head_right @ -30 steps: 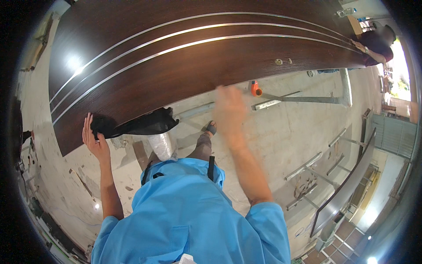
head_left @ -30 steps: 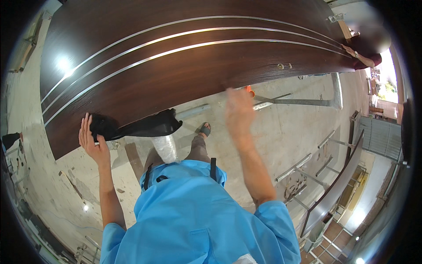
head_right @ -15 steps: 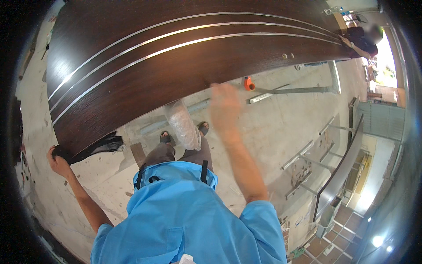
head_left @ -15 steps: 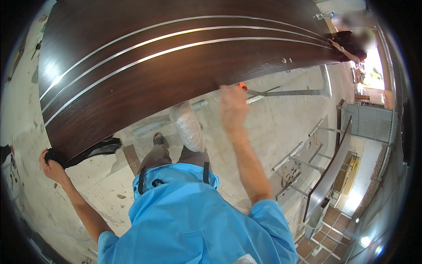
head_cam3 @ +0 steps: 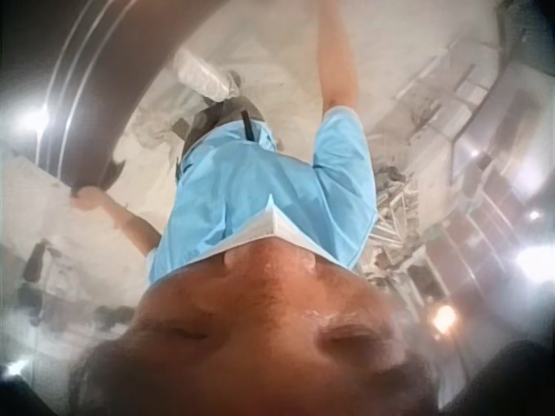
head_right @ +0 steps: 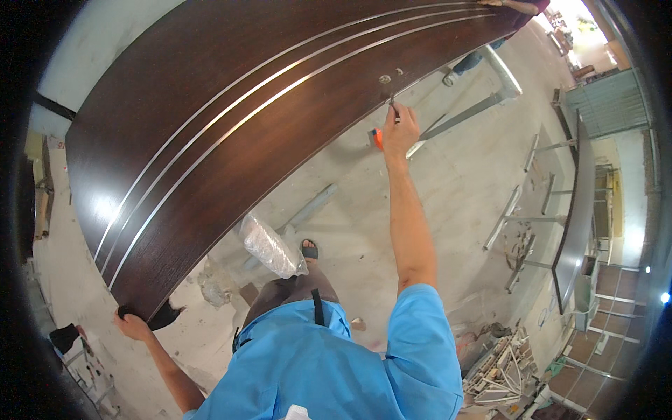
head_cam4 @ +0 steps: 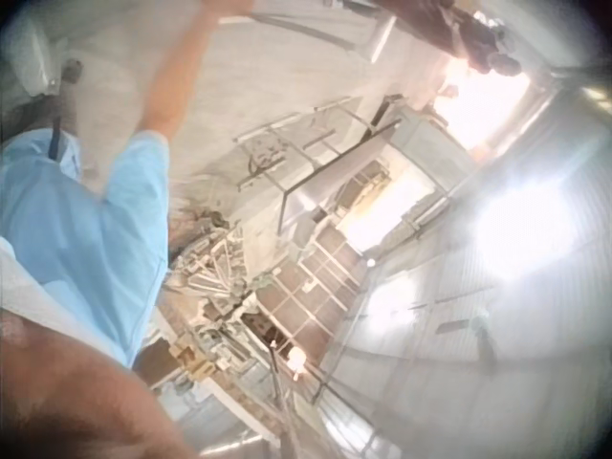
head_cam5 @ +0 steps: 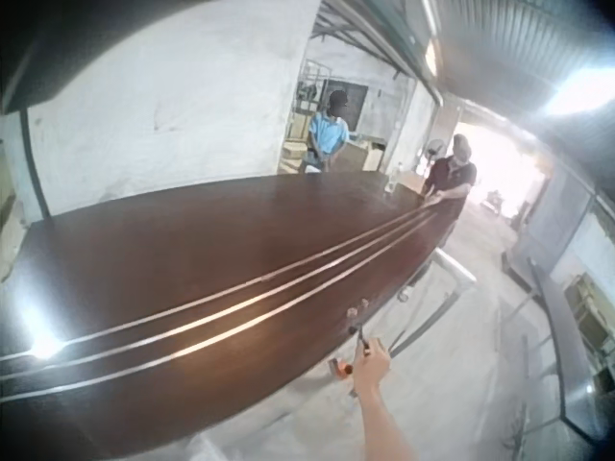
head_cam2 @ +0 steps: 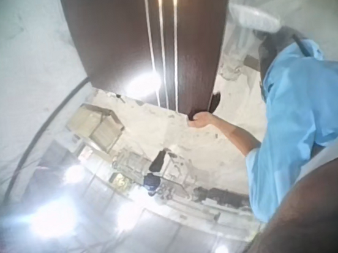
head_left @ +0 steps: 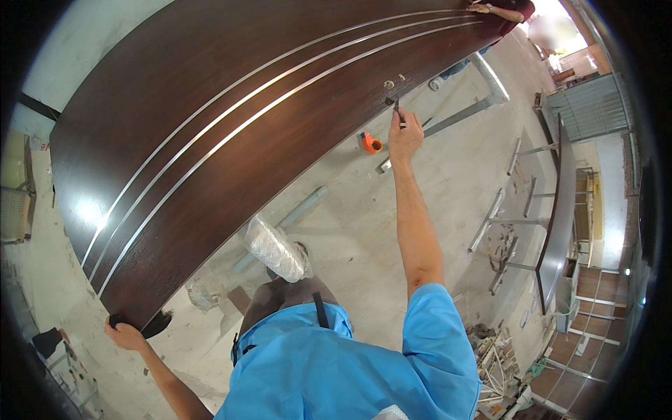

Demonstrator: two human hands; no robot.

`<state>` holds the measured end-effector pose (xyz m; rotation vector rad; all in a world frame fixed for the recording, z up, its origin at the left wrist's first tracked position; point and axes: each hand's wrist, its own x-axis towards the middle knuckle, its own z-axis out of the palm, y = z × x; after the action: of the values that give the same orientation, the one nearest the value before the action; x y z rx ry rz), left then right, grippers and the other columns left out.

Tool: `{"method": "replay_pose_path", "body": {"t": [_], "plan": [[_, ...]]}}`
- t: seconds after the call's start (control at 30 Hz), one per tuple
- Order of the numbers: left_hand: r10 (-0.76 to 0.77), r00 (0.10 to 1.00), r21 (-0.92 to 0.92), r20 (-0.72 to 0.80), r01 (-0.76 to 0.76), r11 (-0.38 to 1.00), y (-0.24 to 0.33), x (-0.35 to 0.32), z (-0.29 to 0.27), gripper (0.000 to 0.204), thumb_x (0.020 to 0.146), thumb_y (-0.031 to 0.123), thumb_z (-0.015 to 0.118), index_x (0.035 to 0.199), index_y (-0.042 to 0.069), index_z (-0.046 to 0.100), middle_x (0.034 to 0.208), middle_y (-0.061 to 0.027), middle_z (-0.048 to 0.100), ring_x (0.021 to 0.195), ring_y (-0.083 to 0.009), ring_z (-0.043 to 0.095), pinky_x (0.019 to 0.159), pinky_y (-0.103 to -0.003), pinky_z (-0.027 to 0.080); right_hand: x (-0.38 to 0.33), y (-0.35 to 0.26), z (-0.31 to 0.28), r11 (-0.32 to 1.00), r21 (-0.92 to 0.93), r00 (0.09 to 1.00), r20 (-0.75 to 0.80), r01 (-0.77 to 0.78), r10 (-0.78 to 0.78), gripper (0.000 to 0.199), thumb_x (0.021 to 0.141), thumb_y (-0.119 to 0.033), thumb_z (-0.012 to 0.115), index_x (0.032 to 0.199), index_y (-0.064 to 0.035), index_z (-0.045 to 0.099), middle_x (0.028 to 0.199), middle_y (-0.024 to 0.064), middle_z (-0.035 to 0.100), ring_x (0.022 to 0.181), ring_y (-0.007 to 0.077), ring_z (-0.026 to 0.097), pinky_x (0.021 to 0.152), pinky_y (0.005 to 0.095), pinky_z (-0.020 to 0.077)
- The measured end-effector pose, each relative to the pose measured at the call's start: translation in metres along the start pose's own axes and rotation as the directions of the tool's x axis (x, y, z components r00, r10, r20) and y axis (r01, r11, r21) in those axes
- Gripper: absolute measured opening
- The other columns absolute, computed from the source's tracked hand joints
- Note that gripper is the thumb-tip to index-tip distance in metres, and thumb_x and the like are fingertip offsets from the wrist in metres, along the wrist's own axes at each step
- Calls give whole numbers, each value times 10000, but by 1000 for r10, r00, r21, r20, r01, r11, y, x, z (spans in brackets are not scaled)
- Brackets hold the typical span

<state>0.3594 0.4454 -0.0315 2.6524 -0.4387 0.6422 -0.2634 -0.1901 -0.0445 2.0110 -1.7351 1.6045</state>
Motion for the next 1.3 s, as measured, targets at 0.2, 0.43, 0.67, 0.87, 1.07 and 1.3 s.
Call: {"method": "replay_pose_path", "body": {"t": [0.2,0.43,0.67,0.87,1.07,1.3], "plan": [[-66,997,-18,42,67,998,0,3,-4,480,868,99,433,1269,-36,660,1236,-219,689,1124,-398,665,1014,-445,498,-70,-123,-27,956,102,947,141,276,-288,162,864,-31,727,1017,-74,755,853,93,691,804,306,663,744,413,528],[-75,997,17,15,75,997,11,3,-9,521,902,112,431,1362,-65,599,1308,-245,666,1192,-410,645,1077,-470,468,-42,-103,-28,998,-70,995,99,-9,16,117,862,-20,742,971,-61,735,859,101,674,783,320,672,690,436,535],[-75,996,34,45,74,997,19,2,-15,544,885,138,435,1349,-88,604,1296,-260,670,1207,-431,638,1105,-458,453,-123,-152,-20,945,209,936,194,251,-292,271,825,10,719,1086,-47,757,861,114,672,790,307,642,689,402,536],[-72,997,-21,43,73,997,28,3,-16,472,867,104,447,1262,-66,643,1203,-252,691,1126,-418,656,1028,-470,480,-175,-222,-42,822,378,822,219,426,-526,331,809,-26,717,1138,-57,734,929,109,667,840,296,652,695,438,528],[-72,996,-43,45,74,996,26,-4,-18,428,883,80,452,1238,-54,650,1183,-249,691,1101,-407,659,992,-465,487,-137,-193,-30,977,148,965,193,153,-180,201,843,45,716,1034,-19,717,826,127,601,736,314,576,646,420,477],[-81,991,-204,109,103,974,-8,7,-2,540,1028,212,453,1451,-121,500,1440,-287,569,1351,-421,523,1181,-441,360,-221,-293,-57,904,348,835,397,247,-381,262,804,36,743,1060,-20,733,839,119,627,778,301,630,643,392,506]]}}
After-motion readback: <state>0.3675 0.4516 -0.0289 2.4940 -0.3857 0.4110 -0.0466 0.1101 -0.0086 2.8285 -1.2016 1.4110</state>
